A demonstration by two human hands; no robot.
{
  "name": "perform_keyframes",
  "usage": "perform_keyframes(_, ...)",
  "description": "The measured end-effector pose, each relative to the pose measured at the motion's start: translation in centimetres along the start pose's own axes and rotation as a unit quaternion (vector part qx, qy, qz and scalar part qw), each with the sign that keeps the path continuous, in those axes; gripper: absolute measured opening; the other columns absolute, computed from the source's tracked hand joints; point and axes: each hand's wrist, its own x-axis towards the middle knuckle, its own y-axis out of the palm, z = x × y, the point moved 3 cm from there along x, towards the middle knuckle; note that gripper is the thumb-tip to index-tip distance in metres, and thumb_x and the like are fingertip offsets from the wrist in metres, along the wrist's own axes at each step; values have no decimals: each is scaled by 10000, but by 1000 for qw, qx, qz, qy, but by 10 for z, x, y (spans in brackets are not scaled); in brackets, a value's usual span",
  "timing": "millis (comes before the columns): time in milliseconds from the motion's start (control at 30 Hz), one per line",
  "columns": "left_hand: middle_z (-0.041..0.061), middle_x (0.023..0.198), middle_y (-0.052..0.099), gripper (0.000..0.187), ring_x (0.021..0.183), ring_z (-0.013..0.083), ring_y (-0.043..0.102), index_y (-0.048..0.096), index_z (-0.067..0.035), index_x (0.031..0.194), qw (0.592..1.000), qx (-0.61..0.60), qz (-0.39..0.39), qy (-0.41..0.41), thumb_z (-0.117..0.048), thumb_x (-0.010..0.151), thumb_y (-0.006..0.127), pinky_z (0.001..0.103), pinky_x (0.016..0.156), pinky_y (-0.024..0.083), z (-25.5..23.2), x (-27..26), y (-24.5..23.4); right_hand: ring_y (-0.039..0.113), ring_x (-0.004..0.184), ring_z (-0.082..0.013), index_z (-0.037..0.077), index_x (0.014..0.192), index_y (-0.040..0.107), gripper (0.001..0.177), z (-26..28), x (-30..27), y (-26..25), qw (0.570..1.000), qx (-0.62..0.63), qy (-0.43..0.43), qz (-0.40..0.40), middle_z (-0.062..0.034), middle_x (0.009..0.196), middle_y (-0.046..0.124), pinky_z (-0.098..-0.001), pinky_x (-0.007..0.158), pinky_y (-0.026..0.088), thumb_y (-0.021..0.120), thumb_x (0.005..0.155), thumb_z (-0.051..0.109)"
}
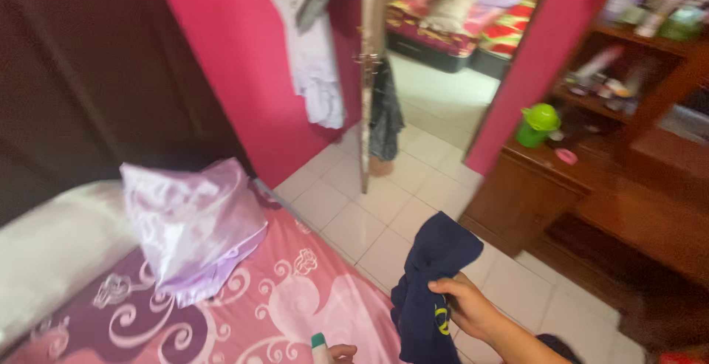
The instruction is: The person walks into a bedroom holding a spray bottle and a cloth. They approach a window with horizontal glass slats and proceed to spray and wipe the glass surfaces to clean them.
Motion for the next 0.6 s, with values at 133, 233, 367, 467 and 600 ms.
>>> perform_keyframes(133, 47, 781, 681, 469, 745, 166, 686, 572, -61, 1086, 998, 9, -67, -14, -269, 749, 824, 319, 683, 566, 44, -25, -3, 742, 848, -238, -80, 952, 737, 240, -22, 22, -31, 998, -17, 1, 68, -142, 881, 781, -372, 848, 569, 721, 739, 28)
perform_keyframes(233, 49, 785, 681, 495, 752, 168, 688, 563, -61, 1113, 995, 23, -92, -24, -281, 752, 820, 319, 690, 564, 76, -32, 17, 748, 867, -289, -144, 932, 737, 222, -44, 53, -90, 994, -55, 23, 89, -209, 914, 787, -417, 858, 583, 747, 772, 9)
perform_keyframes(367, 52, 790, 680, 530, 760, 171, 689, 551, -59, 1151, 991, 41, -120, -35, -296, 756, 815, 319, 698, 562, 103, -9, 78, 751, 854, -284, -82, 979, 727, 239, -39, 77, -161, 987, -8, 61, 146, -184, 930, 771, -423, 837, 591, 706, 754, -6)
perform_keyframes(467, 54, 794, 679, 557, 766, 173, 690, 542, -59, 1179, 990, 38, -136, -4, -308, 759, 811, 320, 705, 561, 102, 85, 164, 758, 821, -323, -54, 1017, 698, 303, 36, 110, -203, 975, 22, 148, 162, -192, 908, 766, -472, 815, 613, 672, 731, 42)
perform_keyframes(600, 57, 800, 678, 593, 774, 176, 692, 530, -57, 1216, 989, 37, -143, -18, -323, 763, 807, 320, 714, 559, 94, 143, 265, 749, 876, -332, -70, 1167, 635, 400, 111, 108, -275, 974, -35, 148, 166, -207, 970, 762, -478, 866, 594, 681, 796, 70)
